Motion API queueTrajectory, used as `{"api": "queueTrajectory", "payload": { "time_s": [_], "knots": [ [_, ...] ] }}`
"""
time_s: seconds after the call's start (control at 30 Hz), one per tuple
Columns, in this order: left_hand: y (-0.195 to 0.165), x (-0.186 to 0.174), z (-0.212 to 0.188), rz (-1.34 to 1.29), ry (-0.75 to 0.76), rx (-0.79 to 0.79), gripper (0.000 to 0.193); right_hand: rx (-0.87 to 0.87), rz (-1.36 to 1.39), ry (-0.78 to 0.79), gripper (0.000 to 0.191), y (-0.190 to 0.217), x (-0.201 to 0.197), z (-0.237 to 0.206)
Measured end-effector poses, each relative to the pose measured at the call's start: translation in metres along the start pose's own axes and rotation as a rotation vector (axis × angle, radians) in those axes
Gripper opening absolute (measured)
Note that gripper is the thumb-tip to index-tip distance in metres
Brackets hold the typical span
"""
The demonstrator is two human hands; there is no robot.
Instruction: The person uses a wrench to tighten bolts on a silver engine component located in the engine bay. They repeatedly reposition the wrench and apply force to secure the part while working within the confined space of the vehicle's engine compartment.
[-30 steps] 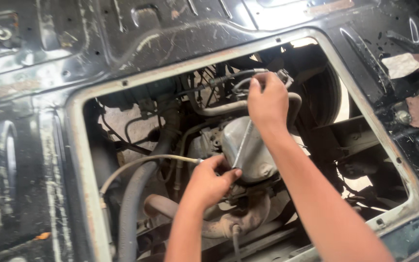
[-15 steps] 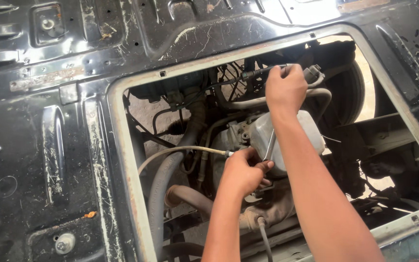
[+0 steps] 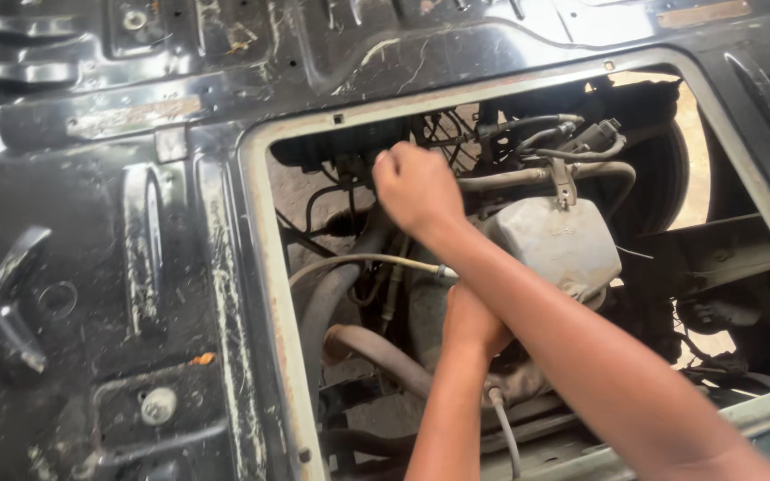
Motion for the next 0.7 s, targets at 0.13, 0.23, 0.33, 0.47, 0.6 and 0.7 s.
{"api": "queueTrajectory", "payload": {
  "time_s": [0.13, 0.23, 0.33, 0.47, 0.6, 0.7],
  "knots": [
    [0.028, 0.014, 0.013, 0.020, -0.206, 0.518, 0.072, -0.265, 0.045, 0.285, 0.034, 0.028, 0.005, -0.037],
    [0.057, 0.024, 0.015, -0.387, -0.076, 0.049, 0.054, -0.395, 0.038, 0.519, 0.032, 0.038, 0.008, -0.069],
    [0.059, 0.022, 0.008, -0.747, 0.024, -0.276, 0.041, -0.466, 0.113, 0.630, 0.032, 0.041, 0.010, -0.092],
    [0.031, -0.006, 0.005, -0.863, -0.014, -0.310, 0.035, -0.614, 0.215, 0.522, 0.045, 0.034, -0.014, -0.096],
    [0.003, -0.027, 0.001, -0.805, -0.038, -0.316, 0.029, -0.591, 0.180, 0.311, 0.043, -0.009, -0.085, -0.083],
    [-0.007, -0.030, -0.009, -0.801, -0.020, -0.392, 0.026, -0.457, 0.030, 0.268, 0.027, -0.057, -0.134, -0.082]
  ]
}}
Point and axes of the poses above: each hand's wrist, its own z-axis towards the middle knuckle, its own x-axis out of the palm, y = z × x, the point moved 3 cm from there along z, towards the middle knuckle, and after that the axes turned 9 degrees about -z, right-handed, at the moved point
